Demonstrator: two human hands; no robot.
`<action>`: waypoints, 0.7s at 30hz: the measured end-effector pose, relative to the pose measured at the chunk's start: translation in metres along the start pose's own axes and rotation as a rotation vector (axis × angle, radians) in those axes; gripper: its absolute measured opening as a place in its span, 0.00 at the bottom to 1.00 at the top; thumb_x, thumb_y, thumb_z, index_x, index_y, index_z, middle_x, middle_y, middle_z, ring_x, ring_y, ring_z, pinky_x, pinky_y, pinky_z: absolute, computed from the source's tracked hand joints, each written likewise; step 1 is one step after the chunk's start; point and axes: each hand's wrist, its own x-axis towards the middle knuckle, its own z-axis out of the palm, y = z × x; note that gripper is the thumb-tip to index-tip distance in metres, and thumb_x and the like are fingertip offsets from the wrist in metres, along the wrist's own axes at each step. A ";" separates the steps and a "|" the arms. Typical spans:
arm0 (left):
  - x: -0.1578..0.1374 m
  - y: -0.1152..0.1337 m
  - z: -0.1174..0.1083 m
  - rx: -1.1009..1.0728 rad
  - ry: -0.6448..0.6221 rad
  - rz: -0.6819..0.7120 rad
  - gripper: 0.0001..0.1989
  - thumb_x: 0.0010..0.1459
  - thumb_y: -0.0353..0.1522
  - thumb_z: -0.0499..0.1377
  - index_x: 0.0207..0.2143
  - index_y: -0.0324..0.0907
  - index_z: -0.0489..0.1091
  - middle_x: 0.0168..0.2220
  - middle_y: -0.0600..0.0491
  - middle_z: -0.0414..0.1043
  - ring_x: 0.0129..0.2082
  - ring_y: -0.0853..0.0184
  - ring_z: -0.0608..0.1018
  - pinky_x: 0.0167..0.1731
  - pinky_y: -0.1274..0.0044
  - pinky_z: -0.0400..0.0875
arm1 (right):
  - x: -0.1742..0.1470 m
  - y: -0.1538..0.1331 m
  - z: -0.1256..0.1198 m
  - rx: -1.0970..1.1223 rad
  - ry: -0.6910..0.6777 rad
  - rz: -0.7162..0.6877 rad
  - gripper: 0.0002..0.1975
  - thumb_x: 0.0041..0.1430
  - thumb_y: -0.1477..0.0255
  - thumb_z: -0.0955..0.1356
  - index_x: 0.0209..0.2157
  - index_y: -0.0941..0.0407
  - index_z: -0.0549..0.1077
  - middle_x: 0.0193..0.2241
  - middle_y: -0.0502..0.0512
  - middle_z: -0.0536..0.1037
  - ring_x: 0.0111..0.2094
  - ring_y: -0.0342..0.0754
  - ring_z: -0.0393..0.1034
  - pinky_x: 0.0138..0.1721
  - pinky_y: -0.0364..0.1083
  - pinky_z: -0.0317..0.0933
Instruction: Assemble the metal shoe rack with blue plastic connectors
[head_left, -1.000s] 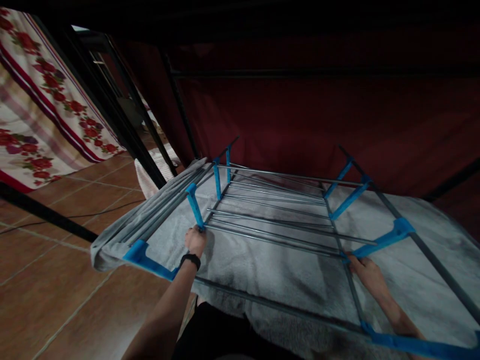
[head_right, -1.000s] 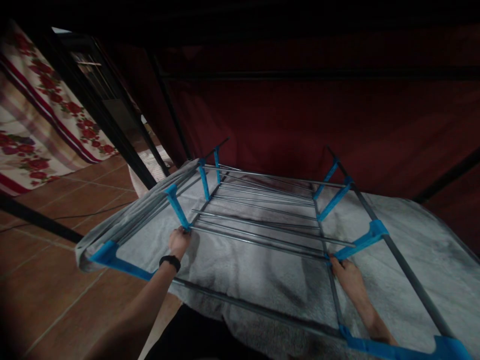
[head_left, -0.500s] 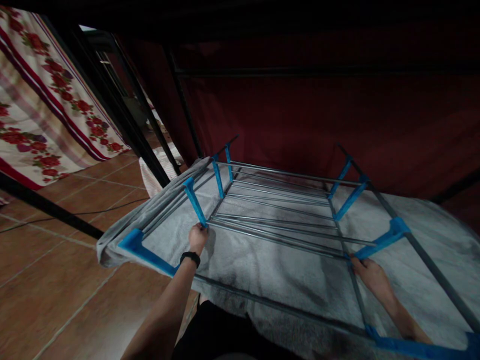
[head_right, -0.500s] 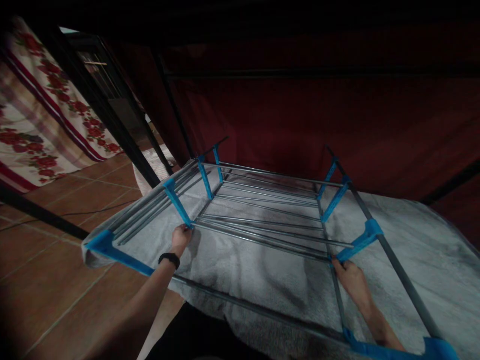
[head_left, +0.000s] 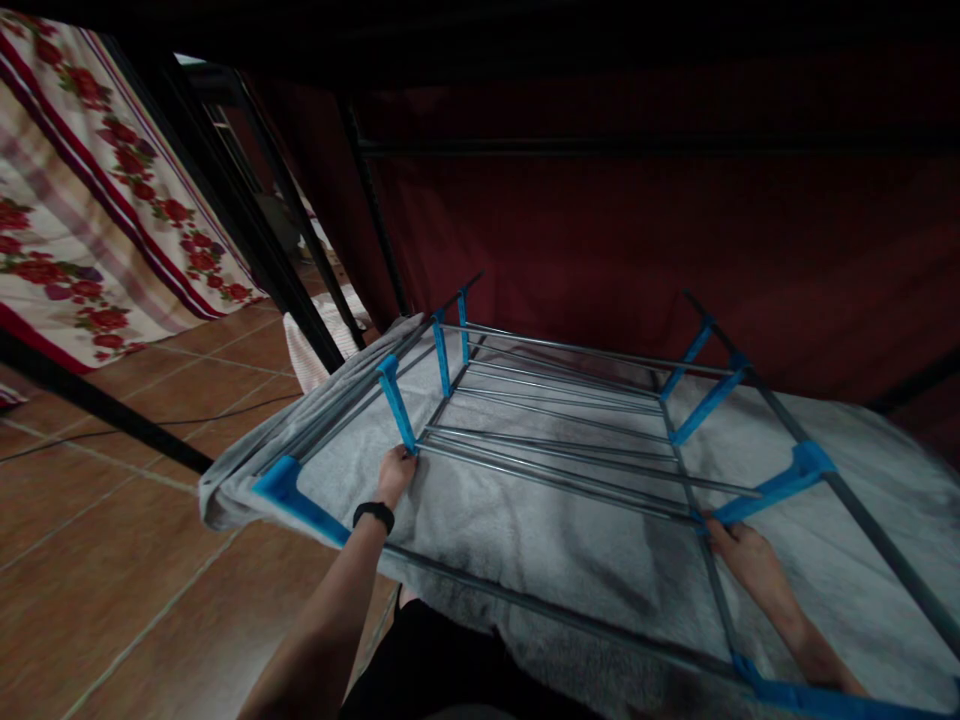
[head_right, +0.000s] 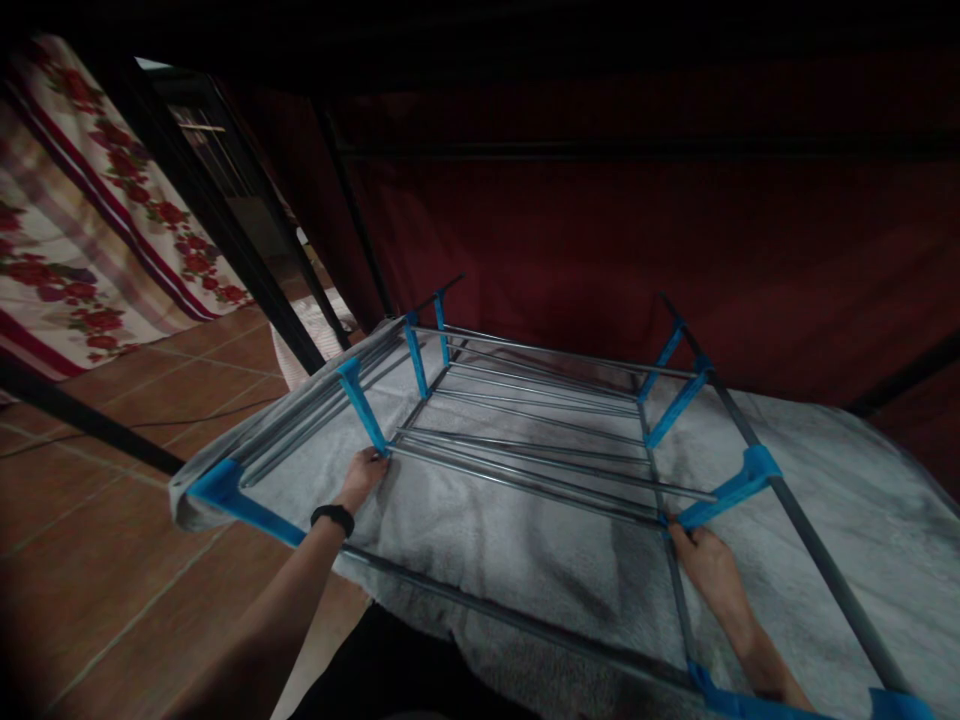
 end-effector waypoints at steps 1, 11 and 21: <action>0.000 -0.001 0.000 -0.027 -0.017 -0.008 0.07 0.47 0.28 0.55 0.29 0.39 0.72 0.22 0.53 0.71 0.29 0.64 0.75 0.27 0.78 0.65 | 0.000 0.000 0.000 -0.006 0.002 -0.013 0.13 0.57 0.62 0.64 0.27 0.52 0.78 0.17 0.55 0.72 0.24 0.53 0.72 0.28 0.47 0.60; -0.002 0.001 0.002 -0.323 -0.075 -0.152 0.10 0.49 0.40 0.58 0.26 0.42 0.68 0.18 0.56 0.62 0.21 0.66 0.67 0.20 0.77 0.58 | 0.001 -0.001 -0.001 0.057 -0.018 0.048 0.16 0.59 0.61 0.63 0.24 0.53 0.76 0.19 0.57 0.75 0.25 0.54 0.74 0.29 0.47 0.63; 0.002 0.002 0.004 -0.361 -0.073 -0.165 0.21 0.47 0.50 0.65 0.26 0.42 0.69 0.17 0.57 0.61 0.22 0.66 0.68 0.22 0.76 0.58 | 0.001 -0.003 -0.001 0.000 -0.039 0.045 0.16 0.57 0.63 0.61 0.23 0.53 0.76 0.17 0.56 0.73 0.26 0.55 0.74 0.29 0.48 0.62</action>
